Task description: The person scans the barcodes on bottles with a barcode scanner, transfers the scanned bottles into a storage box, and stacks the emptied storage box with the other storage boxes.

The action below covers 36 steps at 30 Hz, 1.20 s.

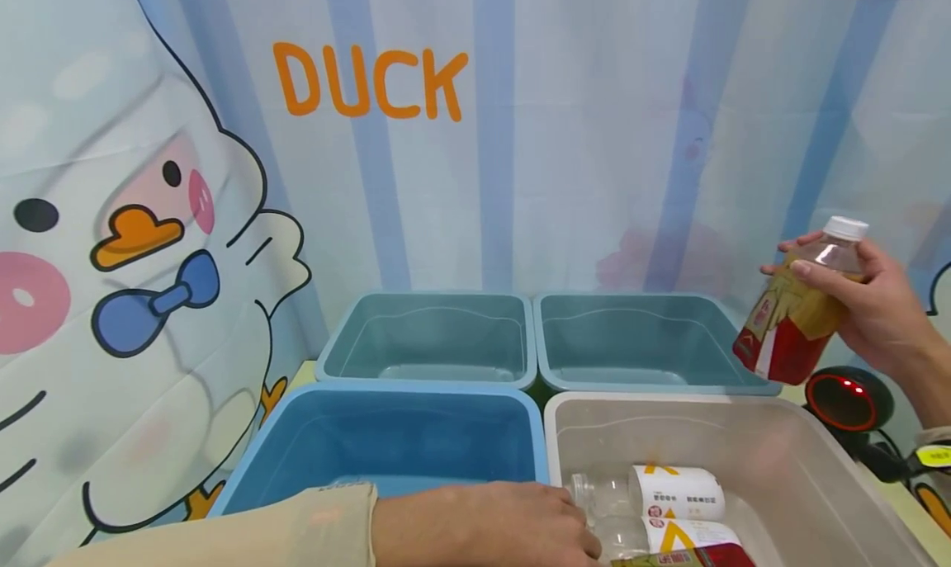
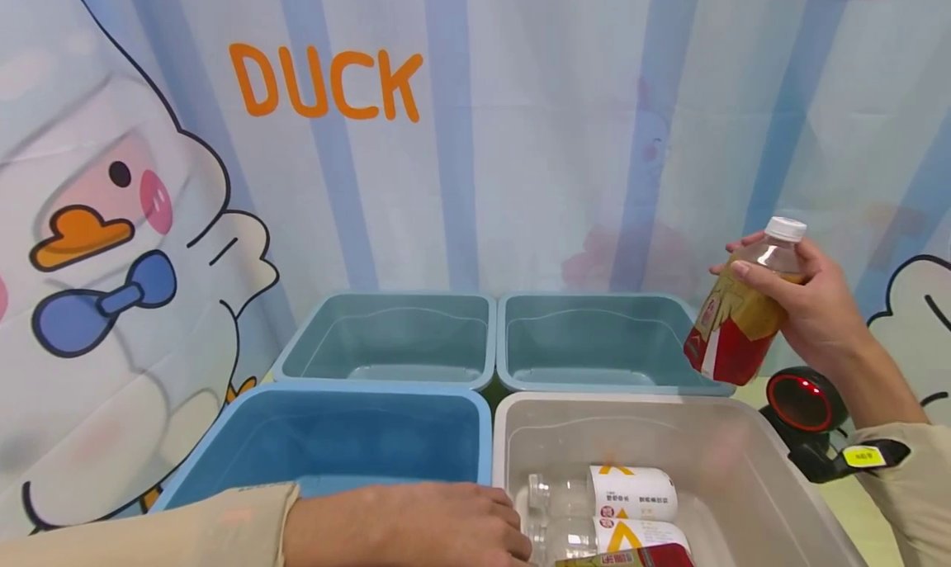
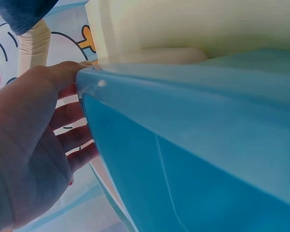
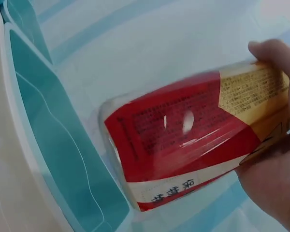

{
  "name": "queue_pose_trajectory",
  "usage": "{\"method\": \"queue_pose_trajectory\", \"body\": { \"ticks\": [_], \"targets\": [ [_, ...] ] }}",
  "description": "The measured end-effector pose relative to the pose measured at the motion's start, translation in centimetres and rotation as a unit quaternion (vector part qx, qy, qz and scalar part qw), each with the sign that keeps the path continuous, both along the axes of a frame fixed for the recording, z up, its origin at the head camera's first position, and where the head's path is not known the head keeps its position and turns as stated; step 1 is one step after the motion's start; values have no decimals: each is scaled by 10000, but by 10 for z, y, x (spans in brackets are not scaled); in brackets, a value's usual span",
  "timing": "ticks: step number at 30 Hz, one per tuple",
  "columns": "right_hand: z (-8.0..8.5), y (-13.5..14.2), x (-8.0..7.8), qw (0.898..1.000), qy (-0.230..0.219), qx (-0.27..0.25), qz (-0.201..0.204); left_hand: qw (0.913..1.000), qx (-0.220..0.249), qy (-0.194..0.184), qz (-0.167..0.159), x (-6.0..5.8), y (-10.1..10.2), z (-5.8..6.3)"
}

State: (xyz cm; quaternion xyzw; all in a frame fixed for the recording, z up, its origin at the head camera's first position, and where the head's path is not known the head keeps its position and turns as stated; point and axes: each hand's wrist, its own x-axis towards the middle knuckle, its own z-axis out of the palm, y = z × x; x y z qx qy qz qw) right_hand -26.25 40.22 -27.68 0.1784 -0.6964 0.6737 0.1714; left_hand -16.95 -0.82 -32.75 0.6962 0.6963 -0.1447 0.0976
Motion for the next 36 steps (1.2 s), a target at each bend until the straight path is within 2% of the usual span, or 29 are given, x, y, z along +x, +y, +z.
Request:
{"method": "queue_pose_trajectory", "body": {
  "ticks": [3,6,9,13,22,29,36],
  "targets": [
    [0,1,3,9956,-117,440,-818,10000,20,82,-4,1,0,-1],
    [0,1,5,9765,-320,1188,-1772,9999,49,118,-13,1,0,-1],
    [-2,2,4,9550,-391,1740,-2368,10000,42,75,-8,1,0,-1],
    [-6,4,3,9460,-475,1797,-2657,10000,51,69,-26,0,0,-1],
    [-15,15,-1,9411,-530,1767,-2834,9999,76,31,70,2,0,-1],
    [-24,20,-1,9244,-601,1942,-3227,9997,166,-107,169,2,-1,-1],
    [-30,25,-1,9209,-573,1901,-3354,9995,174,-143,199,1,-2,-1]
  ]
}}
